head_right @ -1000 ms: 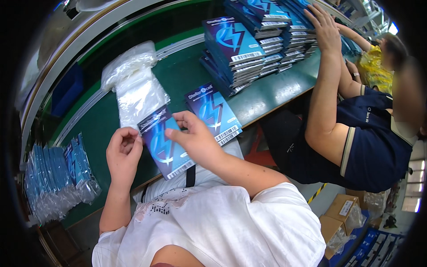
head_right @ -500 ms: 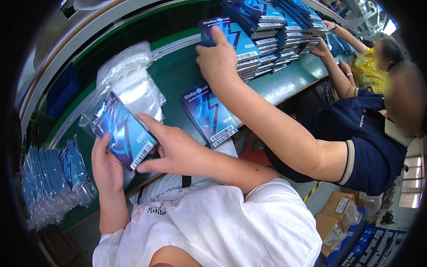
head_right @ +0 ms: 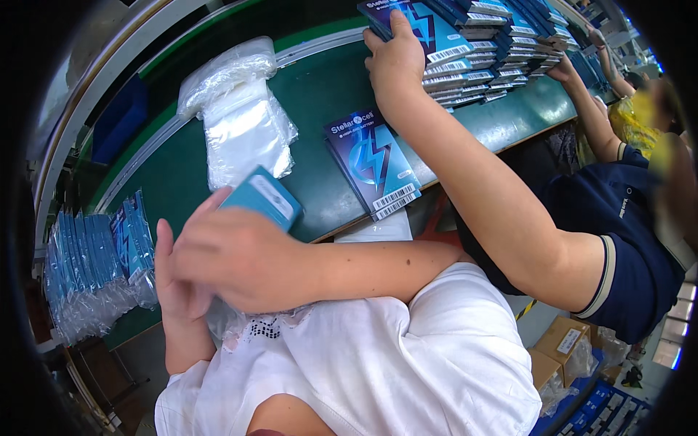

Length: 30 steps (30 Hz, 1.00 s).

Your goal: The person repeatedly picks up small blue boxes from a stack, places each box into a clear plastic bag, and sets the packaged unit aside on the table. The process is repeated continuously with multiple identical boxes.

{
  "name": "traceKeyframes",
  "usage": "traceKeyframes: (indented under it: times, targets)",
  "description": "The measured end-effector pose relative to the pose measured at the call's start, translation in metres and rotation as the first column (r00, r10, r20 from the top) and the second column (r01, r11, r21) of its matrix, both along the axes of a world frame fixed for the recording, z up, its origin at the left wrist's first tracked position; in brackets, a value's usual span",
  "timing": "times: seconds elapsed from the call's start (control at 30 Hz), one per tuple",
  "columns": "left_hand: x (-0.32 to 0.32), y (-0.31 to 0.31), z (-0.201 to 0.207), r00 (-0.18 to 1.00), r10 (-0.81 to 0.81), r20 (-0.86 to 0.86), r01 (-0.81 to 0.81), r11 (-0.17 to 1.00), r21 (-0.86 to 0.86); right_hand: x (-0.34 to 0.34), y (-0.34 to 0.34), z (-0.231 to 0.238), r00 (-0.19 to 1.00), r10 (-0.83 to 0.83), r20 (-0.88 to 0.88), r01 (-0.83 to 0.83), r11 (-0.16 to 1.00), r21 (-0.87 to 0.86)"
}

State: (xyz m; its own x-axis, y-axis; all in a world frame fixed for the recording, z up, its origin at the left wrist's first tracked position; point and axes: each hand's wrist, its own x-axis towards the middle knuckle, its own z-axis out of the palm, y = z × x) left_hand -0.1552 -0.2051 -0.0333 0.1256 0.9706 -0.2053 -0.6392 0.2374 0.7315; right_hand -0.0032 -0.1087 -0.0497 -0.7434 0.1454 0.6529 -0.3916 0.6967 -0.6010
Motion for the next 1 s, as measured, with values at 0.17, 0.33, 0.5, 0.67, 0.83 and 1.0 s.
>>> traceKeyframes:
  times: [0.17,0.33,0.5,0.67,0.83,1.0]
  targets:
    - [-0.014,-0.009,0.007,0.867,0.298,-0.399,-0.283,0.954,0.098,0.002,-0.015,0.011,0.994,-0.098,0.048,0.105,0.977,-0.185]
    - [-0.065,-0.024,0.0,0.072,0.719,-0.691,-0.48,0.633,0.608,0.045,-0.003,-0.004,0.882,-0.462,0.091,0.471,0.86,-0.198]
    - [-0.148,-0.059,-0.037,-0.446,0.129,-0.886,-0.377,0.87,0.317,0.087,0.0,-0.014,0.436,-0.784,0.442,0.849,0.521,0.086]
    - [-0.12,-0.036,-0.036,-0.684,0.174,-0.708,-0.232,0.869,0.437,0.086,0.001,-0.031,-0.028,-0.901,0.434,0.796,0.242,0.555]
    - [-0.032,0.024,-0.02,-0.258,0.469,-0.844,0.256,0.876,0.409,0.081,0.008,-0.032,0.079,-0.847,0.526,0.848,0.335,0.411]
    - [-0.034,0.066,-0.027,-0.353,0.407,-0.843,0.463,0.859,0.221,0.076,0.013,-0.051,0.182,-0.917,0.355,0.896,0.303,0.326]
